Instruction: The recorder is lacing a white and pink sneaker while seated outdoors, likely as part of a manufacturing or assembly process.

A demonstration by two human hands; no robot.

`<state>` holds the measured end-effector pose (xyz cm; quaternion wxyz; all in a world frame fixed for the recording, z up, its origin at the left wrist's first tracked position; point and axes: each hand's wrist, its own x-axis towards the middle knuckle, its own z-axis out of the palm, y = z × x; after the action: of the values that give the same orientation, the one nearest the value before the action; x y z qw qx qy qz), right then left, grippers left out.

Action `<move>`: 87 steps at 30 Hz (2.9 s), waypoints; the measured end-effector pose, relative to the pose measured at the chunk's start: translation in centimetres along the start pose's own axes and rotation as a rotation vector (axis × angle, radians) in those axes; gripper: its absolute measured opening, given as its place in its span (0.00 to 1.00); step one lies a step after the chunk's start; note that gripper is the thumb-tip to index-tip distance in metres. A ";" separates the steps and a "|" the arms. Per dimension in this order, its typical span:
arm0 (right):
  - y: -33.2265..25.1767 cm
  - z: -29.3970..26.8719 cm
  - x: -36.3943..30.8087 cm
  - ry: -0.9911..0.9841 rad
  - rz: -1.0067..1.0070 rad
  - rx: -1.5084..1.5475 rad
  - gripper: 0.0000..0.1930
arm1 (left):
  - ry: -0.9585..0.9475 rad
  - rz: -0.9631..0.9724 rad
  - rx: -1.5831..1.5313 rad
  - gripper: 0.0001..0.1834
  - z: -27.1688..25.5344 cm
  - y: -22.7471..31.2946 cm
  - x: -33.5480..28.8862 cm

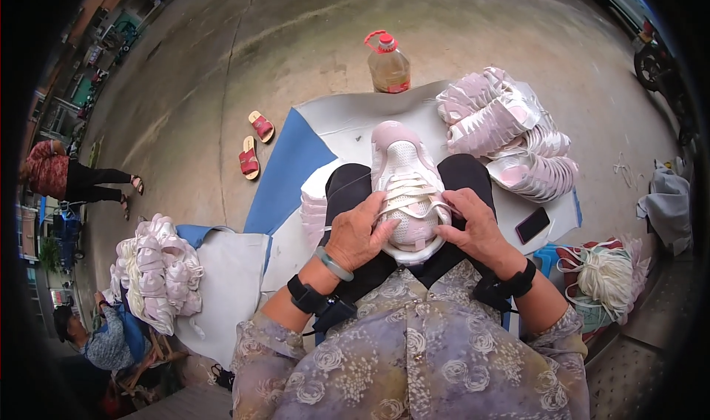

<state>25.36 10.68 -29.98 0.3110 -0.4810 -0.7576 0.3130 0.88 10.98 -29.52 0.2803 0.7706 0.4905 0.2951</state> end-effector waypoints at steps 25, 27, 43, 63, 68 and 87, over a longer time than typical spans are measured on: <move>-1.6 -2.8 1.7 0.032 -0.111 -0.058 0.05 | 0.116 0.330 0.571 0.05 -5.0 -0.8 -1.7; -2.1 -3.9 2.0 0.065 -0.154 -0.157 0.05 | 0.123 0.328 0.587 0.05 -5.0 -1.2 -1.7; 1.6 -4.1 0.8 0.126 -0.225 -0.290 0.06 | 0.142 0.292 0.636 0.05 -5.3 -2.4 -2.1; -6.4 0.3 8.8 -0.549 -0.086 0.367 0.15 | 0.315 0.537 0.575 0.15 -9.5 2.0 -0.8; -4.5 -1.3 8.2 -0.498 -0.041 0.397 0.16 | 0.271 0.443 0.623 0.14 -10.0 1.2 -1.1; -5.2 -6.5 8.3 -0.193 0.123 0.943 0.13 | 0.455 0.659 0.677 0.12 -8.2 4.9 3.3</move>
<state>24.75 17.68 -20.58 0.4045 -0.3003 -0.5285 0.6833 -1.10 13.39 -19.87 -0.2058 0.8478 0.3386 0.3524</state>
